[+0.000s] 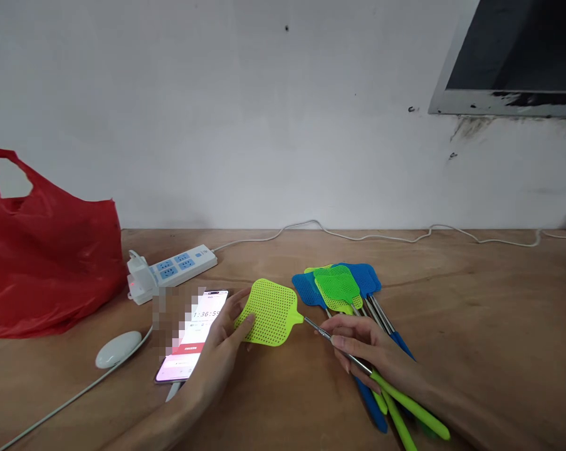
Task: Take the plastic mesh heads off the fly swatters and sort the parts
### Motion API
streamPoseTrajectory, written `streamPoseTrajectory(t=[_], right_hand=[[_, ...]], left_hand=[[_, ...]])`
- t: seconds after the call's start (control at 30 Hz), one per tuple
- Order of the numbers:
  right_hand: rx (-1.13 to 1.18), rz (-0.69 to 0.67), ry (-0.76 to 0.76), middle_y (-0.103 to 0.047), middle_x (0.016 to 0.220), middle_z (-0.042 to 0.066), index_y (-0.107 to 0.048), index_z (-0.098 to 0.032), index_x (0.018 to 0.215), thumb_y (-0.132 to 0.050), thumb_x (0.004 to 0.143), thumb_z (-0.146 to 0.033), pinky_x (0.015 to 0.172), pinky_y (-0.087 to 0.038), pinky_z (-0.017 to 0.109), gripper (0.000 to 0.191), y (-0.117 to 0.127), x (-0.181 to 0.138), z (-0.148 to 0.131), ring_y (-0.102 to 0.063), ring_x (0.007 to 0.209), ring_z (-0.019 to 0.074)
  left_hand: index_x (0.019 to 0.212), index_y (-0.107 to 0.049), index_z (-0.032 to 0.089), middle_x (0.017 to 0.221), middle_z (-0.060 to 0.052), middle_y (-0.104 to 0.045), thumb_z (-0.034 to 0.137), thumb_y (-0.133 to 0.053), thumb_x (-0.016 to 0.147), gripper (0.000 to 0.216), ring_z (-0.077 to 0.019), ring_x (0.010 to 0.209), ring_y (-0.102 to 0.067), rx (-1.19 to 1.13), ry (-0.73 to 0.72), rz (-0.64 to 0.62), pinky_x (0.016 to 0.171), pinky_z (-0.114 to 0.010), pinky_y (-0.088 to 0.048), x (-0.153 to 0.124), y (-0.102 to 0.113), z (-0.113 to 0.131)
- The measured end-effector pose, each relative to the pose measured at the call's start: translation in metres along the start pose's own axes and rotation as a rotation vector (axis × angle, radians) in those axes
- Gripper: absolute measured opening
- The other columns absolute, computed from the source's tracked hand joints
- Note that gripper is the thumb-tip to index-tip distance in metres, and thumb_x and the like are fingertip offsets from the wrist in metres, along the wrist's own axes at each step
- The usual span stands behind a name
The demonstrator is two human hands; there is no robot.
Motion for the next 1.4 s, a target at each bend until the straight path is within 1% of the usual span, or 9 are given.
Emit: streamPoseTrajectory(t=[0.1, 0.27, 0.43, 0.57, 0.7, 0.93, 1.1, 1.2, 1.4], right_hand=[[0.005, -0.022, -0.008, -0.062, 0.058, -0.006, -0.066, -0.017, 0.101, -0.072, 0.078, -0.052, 0.026, -0.018, 0.015, 0.043, -0.001, 0.001, 0.002, -0.037, 0.024, 0.0016], [0.004, -0.060, -0.022, -0.063, 0.056, -0.006, -0.068, -0.015, 0.097, -0.073, 0.078, -0.050, 0.025, -0.019, 0.015, 0.040, 0.000, 0.002, 0.004, -0.038, 0.024, 0.0015], [-0.002, -0.104, -0.061, -0.064, 0.057, -0.004, -0.069, -0.014, 0.097, -0.074, 0.078, -0.049, 0.025, -0.019, 0.015, 0.041, -0.001, 0.001, 0.011, -0.039, 0.024, 0.0017], [-0.013, -0.089, -0.057, -0.064, 0.056, -0.004, -0.070, -0.014, 0.100, -0.073, 0.079, -0.050, 0.025, -0.019, 0.015, 0.042, 0.000, 0.001, 0.015, -0.039, 0.024, 0.0020], [-0.010, -0.084, -0.043, -0.065, 0.056, -0.004, -0.070, -0.014, 0.100, -0.073, 0.080, -0.050, 0.025, -0.019, 0.015, 0.041, 0.000, 0.001, 0.015, -0.038, 0.024, 0.0017], [-0.019, -0.126, -0.032, -0.066, 0.059, -0.003, -0.068, -0.012, 0.098, -0.069, 0.083, -0.050, 0.025, -0.019, 0.014, 0.040, -0.005, 0.000, 0.012, -0.037, 0.024, 0.0009], [-0.016, -0.127, -0.037, -0.065, 0.058, -0.003, -0.067, -0.012, 0.100, -0.068, 0.084, -0.051, 0.025, -0.018, 0.014, 0.042, -0.004, 0.000, 0.015, -0.037, 0.023, 0.0013], [-0.017, -0.115, -0.059, -0.065, 0.057, -0.004, -0.066, -0.012, 0.103, -0.069, 0.082, -0.052, 0.024, -0.018, 0.015, 0.045, -0.003, -0.001, 0.013, -0.037, 0.023, 0.0019], [-0.051, -0.111, -0.154, -0.056, 0.044, -0.008, -0.065, -0.014, 0.101, -0.067, 0.081, -0.057, 0.024, -0.020, 0.015, 0.048, -0.004, -0.003, 0.010, -0.036, 0.021, 0.0042]], left_hand=[[0.140, -0.048, 0.025, 0.138, -0.010, -0.059, 0.048, -0.066, 0.085, 0.063, -0.0312, 0.109, -0.064, -0.007, 0.010, 0.018, 0.064, -0.030, -0.051, 0.000, 0.000, 0.000], [0.140, -0.050, 0.025, 0.142, -0.009, -0.057, 0.048, -0.066, 0.087, 0.060, -0.0322, 0.120, -0.058, 0.000, -0.028, 0.015, 0.082, -0.035, -0.053, 0.001, 0.001, 0.000], [0.142, -0.049, 0.026, 0.145, -0.009, -0.053, 0.044, -0.063, 0.090, 0.057, -0.0332, 0.123, -0.057, -0.006, -0.064, 0.005, 0.085, -0.038, -0.054, 0.002, 0.003, -0.001], [0.145, -0.047, 0.027, 0.145, -0.009, -0.052, 0.042, -0.061, 0.092, 0.057, -0.0341, 0.129, -0.052, 0.065, -0.157, -0.013, 0.099, -0.044, -0.048, 0.002, 0.002, 0.001], [0.145, -0.046, 0.029, 0.148, -0.007, -0.050, 0.042, -0.058, 0.095, 0.054, -0.0334, 0.135, -0.045, 0.177, -0.226, -0.055, 0.107, -0.045, -0.042, -0.003, -0.001, 0.005], [0.148, -0.041, 0.032, 0.150, -0.004, -0.048, 0.043, -0.057, 0.095, 0.056, -0.0319, 0.138, -0.042, 0.194, -0.170, -0.071, 0.104, -0.042, -0.046, -0.006, -0.002, 0.002], [0.144, -0.046, 0.035, 0.154, -0.001, -0.043, 0.036, -0.066, 0.088, 0.059, -0.0321, 0.138, -0.042, 0.185, -0.128, -0.077, 0.103, -0.041, -0.047, -0.007, 0.000, 0.000], [0.143, -0.048, 0.035, 0.154, 0.000, -0.044, 0.033, -0.067, 0.086, 0.060, -0.0323, 0.137, -0.043, 0.164, -0.107, -0.110, 0.107, -0.044, -0.043, -0.006, 0.000, 0.001], [0.145, -0.046, 0.034, 0.156, 0.000, -0.041, 0.034, -0.067, 0.086, 0.063, -0.0316, 0.143, -0.035, 0.163, -0.066, -0.208, 0.117, -0.048, -0.030, -0.004, -0.005, -0.002]])
Point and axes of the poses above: each hand's wrist, its own x-axis towards the middle knuckle, its own y-axis out of the back of the hand, z = x × y, the point moved 3 cm from there along x, towards the middle knuckle
